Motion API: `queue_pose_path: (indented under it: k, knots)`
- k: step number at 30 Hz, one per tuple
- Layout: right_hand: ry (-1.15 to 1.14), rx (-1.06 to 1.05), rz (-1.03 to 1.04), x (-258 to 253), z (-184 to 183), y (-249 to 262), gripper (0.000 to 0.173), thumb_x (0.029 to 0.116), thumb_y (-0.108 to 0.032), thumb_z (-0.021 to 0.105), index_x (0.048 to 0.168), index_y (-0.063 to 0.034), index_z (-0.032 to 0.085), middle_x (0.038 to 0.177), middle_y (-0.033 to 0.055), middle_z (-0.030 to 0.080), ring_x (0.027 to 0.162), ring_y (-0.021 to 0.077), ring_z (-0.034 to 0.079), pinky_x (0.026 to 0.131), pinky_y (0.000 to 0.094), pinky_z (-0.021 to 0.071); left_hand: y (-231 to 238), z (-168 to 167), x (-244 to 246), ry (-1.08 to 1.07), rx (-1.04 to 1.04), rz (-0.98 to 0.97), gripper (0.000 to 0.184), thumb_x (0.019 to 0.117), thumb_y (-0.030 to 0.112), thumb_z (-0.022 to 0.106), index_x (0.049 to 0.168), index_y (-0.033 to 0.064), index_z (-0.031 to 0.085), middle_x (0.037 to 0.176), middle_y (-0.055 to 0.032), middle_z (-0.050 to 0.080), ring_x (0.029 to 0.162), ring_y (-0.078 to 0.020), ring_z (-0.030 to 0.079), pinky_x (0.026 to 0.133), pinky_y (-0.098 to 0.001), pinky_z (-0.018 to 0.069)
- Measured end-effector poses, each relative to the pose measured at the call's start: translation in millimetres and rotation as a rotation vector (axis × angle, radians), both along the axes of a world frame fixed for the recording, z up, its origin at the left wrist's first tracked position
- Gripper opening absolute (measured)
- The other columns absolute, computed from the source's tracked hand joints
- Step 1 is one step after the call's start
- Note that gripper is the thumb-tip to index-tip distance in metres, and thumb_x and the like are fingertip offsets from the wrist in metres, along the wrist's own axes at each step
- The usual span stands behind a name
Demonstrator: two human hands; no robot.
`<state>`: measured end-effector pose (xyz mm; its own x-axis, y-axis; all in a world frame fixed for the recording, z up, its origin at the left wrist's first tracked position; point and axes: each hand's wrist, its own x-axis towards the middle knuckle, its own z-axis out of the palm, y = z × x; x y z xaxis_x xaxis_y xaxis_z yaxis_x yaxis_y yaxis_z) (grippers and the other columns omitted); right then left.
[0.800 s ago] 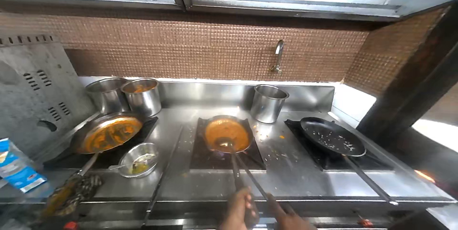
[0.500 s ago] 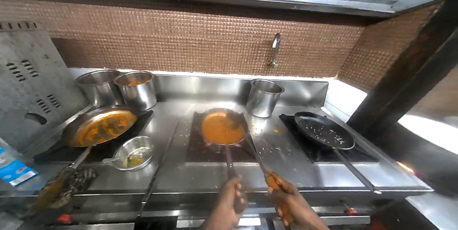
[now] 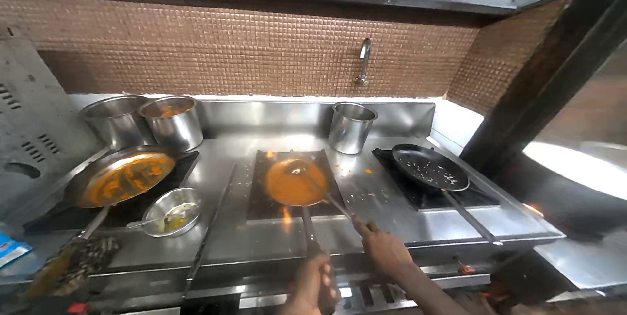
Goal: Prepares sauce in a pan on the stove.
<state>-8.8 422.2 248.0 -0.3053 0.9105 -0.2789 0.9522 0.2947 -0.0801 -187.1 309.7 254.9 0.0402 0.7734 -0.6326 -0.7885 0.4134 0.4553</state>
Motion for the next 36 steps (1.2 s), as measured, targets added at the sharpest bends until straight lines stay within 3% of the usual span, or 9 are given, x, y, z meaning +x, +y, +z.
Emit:
queue_pose_path:
  k: [2, 5, 9, 12, 16, 21, 27, 33, 36]
  knots:
    - [0.309, -0.188, -0.116, 12, -1, -10, 0.07, 0.1015, -0.027, 0.056, 0.164, -0.032, 0.024, 0.128, 0.019, 0.065, 0.094, 0.0353, 0.07, 0.081, 0.0561, 0.0574, 13, -14, -5, -0.002, 0.033, 0.021, 0.015, 0.1075, 0.016, 0.047, 0.096, 0.008, 0.051, 0.061, 0.0016, 0.045, 0.038, -0.0057, 0.04, 0.035, -0.019, 0.0418]
    - [1.086, -0.574, -0.354, 16, 7, -58, 0.063, 0.101, -0.016, 0.056, 0.159, -0.0239, 0.032, 0.097, 0.01, 0.06, 0.055, 0.0168, 0.056, 0.047, 0.0334, 0.0517, 39, -38, -18, -0.074, 0.096, 0.039, 0.016, 0.1084, 0.02, 0.046, 0.096, 0.0108, 0.05, 0.059, 0.0038, 0.044, 0.038, -0.0035, 0.04, 0.035, -0.0176, 0.0418]
    - [1.81, -0.99, -0.625, -8, -2, -51, 0.032, 0.1041, -0.016, 0.044, 0.135, -0.0118, 0.049, 0.086, 0.0083, 0.063, 0.045, 0.0068, 0.052, 0.037, 0.0196, 0.0446, 8, -8, 5, -0.011, 0.009, 0.005, 0.022, 0.109, 0.019, 0.044, 0.089, 0.0106, 0.048, 0.058, 0.0027, 0.044, 0.037, -0.0046, 0.039, 0.035, -0.018, 0.0409]
    - [1.399, -0.614, -0.44, -19, -26, -44, 0.049, 0.103, -0.012, 0.051, 0.152, -0.0169, 0.044, 0.089, 0.009, 0.063, 0.05, 0.0127, 0.052, 0.042, 0.0275, 0.0454, -2, -7, 8, 0.021, 0.015, -0.002, 0.017, 0.1082, 0.016, 0.045, 0.094, 0.0084, 0.05, 0.061, 0.0013, 0.046, 0.038, -0.0053, 0.04, 0.035, -0.0185, 0.0415]
    - [0.448, -0.221, -0.093, -2, -13, -86, 0.073, 0.1004, -0.027, 0.059, 0.165, -0.0257, 0.025, 0.135, 0.022, 0.062, 0.107, 0.0409, 0.068, 0.092, 0.061, 0.0539, 35, -34, -15, -0.04, 0.061, 0.038, 0.013, 0.1068, 0.018, 0.048, 0.096, 0.0105, 0.05, 0.06, 0.0029, 0.043, 0.037, -0.0048, 0.039, 0.034, -0.0187, 0.0415]
    - [0.07, -0.048, 0.004, -26, 8, -53, 0.069, 0.1008, -0.023, 0.052, 0.163, -0.0384, 0.026, 0.138, 0.0217, 0.058, 0.098, 0.044, 0.069, 0.08, 0.0633, 0.0558, -2, -4, 10, 0.0, -0.009, -0.006, 0.021, 0.1084, 0.018, 0.045, 0.089, 0.0098, 0.048, 0.058, 0.0022, 0.044, 0.037, -0.0055, 0.039, 0.035, -0.0188, 0.0407]
    - [0.077, -0.11, -0.088, -21, 25, -89, 0.071, 0.1008, -0.022, 0.053, 0.165, -0.0271, 0.022, 0.142, 0.0237, 0.056, 0.103, 0.0448, 0.068, 0.085, 0.0616, 0.0559, 43, -36, -20, -0.014, 0.079, 0.037, 0.013, 0.1067, 0.017, 0.047, 0.096, 0.0101, 0.05, 0.059, 0.0029, 0.044, 0.037, -0.0046, 0.039, 0.034, -0.0187, 0.041]
    - [0.378, -0.167, -0.088, -15, 5, -47, 0.067, 0.1014, -0.031, 0.056, 0.163, -0.0301, 0.029, 0.131, 0.0179, 0.064, 0.11, 0.0369, 0.067, 0.094, 0.0589, 0.0533, 5, -7, 4, -0.018, 0.011, -0.005, 0.02, 0.1073, 0.018, 0.047, 0.089, 0.0102, 0.049, 0.059, 0.0023, 0.044, 0.037, -0.0055, 0.04, 0.035, -0.0192, 0.0422]
    - [0.712, -0.148, -0.156, -2, -38, -60, 0.071, 0.0987, -0.029, 0.062, 0.162, -0.0217, 0.032, 0.117, 0.016, 0.07, 0.087, 0.0291, 0.071, 0.08, 0.051, 0.0591, 19, -21, -11, -0.048, 0.045, 0.03, 0.016, 0.1075, 0.019, 0.048, 0.094, 0.0097, 0.05, 0.059, 0.0028, 0.043, 0.037, -0.0047, 0.039, 0.035, -0.0188, 0.0416]
